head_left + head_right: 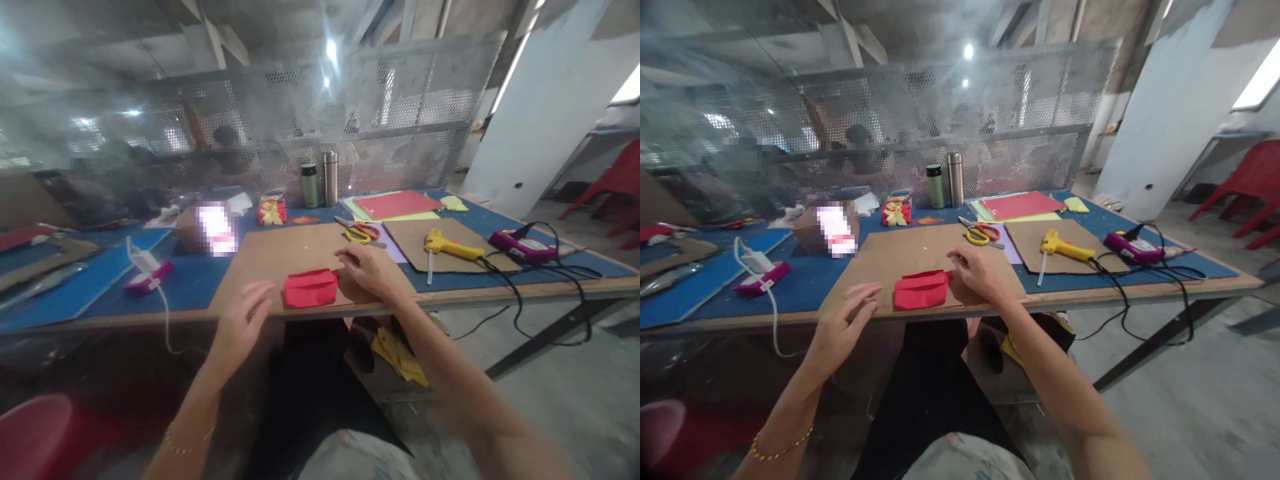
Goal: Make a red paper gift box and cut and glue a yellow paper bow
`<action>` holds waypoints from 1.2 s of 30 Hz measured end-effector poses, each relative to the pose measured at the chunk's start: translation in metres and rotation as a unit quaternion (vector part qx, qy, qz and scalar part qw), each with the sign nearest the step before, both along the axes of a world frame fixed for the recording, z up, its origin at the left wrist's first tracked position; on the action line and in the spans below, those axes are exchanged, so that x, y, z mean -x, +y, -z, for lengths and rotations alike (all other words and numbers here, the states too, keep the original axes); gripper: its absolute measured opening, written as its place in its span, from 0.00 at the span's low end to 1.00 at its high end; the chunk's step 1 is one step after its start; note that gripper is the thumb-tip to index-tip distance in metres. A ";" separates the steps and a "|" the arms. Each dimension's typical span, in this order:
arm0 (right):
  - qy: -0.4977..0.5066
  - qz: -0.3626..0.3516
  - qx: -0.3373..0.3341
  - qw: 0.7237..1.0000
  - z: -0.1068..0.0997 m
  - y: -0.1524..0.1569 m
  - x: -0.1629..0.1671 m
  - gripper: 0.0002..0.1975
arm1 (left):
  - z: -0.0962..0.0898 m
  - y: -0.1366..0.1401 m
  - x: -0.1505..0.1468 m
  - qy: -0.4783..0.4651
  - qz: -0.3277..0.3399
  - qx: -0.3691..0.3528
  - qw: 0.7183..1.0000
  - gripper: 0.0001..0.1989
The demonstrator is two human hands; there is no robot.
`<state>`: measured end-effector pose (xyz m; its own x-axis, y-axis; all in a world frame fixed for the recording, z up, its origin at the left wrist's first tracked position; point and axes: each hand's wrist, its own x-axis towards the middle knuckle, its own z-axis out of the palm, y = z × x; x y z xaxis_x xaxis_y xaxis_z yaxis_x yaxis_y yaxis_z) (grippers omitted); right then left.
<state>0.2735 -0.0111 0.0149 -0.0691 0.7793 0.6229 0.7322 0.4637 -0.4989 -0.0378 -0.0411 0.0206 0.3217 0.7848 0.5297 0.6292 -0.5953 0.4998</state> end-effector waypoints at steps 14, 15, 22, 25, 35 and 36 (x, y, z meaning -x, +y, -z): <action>-0.067 -0.087 0.090 0.990 0.013 -0.011 0.008 0.15 | -0.025 0.039 -0.036 0.165 0.041 0.083 0.982 0.19; -0.072 -0.092 0.090 0.989 0.012 -0.011 0.008 0.15 | -0.025 0.039 -0.037 0.161 0.044 0.090 0.982 0.19; -0.062 -0.124 0.086 0.987 0.014 -0.009 0.008 0.13 | -0.028 0.039 -0.039 0.091 0.063 0.140 0.984 0.10; 0.002 -0.158 0.093 0.983 0.016 -0.008 0.007 0.11 | -0.029 0.038 -0.042 0.039 0.069 0.198 0.977 0.06; 0.040 -0.135 -0.008 0.990 -0.024 0.017 0.009 0.03 | -0.047 0.066 -0.053 0.014 0.044 0.079 0.996 0.09; 0.027 -0.130 -0.020 0.991 -0.033 0.024 0.008 0.03 | -0.049 0.076 -0.054 0.029 0.041 0.044 0.998 0.11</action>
